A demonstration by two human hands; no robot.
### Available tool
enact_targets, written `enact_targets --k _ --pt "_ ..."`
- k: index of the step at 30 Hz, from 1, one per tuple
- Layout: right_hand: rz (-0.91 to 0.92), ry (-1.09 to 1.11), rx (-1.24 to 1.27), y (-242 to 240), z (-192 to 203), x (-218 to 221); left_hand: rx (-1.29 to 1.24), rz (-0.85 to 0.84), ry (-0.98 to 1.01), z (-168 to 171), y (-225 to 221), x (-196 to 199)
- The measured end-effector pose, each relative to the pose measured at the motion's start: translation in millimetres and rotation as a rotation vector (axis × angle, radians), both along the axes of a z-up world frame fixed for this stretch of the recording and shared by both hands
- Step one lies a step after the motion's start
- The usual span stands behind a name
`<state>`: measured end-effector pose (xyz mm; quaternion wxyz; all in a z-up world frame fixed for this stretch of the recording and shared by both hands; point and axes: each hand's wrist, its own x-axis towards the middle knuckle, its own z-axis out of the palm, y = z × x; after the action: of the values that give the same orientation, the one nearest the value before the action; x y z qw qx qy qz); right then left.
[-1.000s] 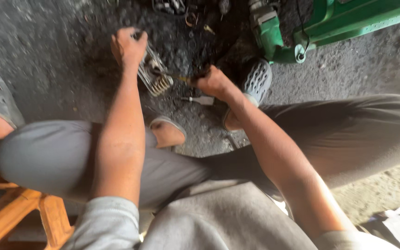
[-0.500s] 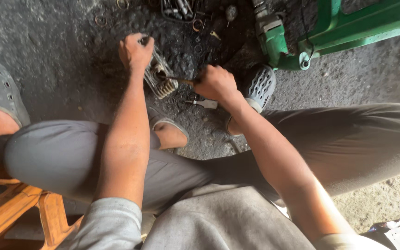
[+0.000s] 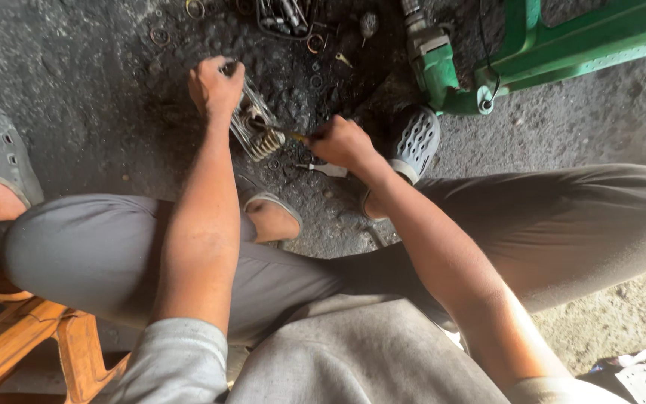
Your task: The person scrapes material from the surface of a metal engine component using a screwdriver and then wipes the component with a cloth.
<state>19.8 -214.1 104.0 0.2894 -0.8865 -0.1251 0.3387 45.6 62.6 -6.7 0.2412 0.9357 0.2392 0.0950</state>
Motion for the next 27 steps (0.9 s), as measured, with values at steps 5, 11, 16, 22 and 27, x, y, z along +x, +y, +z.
enact_targets --k 5,11,16,22,27 --pt "0.120 -0.226 -0.138 19 4 -6 -0.162 0.043 0.173 0 5 7" --pt "-0.213 0.167 0.203 -8 -10 -12 -0.007 0.004 -0.045 9 1 9" --pt "-0.257 0.453 0.188 -13 -20 -30 -0.127 0.078 0.109 11 -5 1" --pt "-0.700 0.891 0.213 61 -40 -51 -0.019 0.080 0.074 14 -8 5" --pt "-0.806 0.826 0.358 107 -65 -94 -0.083 0.110 0.113 12 -9 1"
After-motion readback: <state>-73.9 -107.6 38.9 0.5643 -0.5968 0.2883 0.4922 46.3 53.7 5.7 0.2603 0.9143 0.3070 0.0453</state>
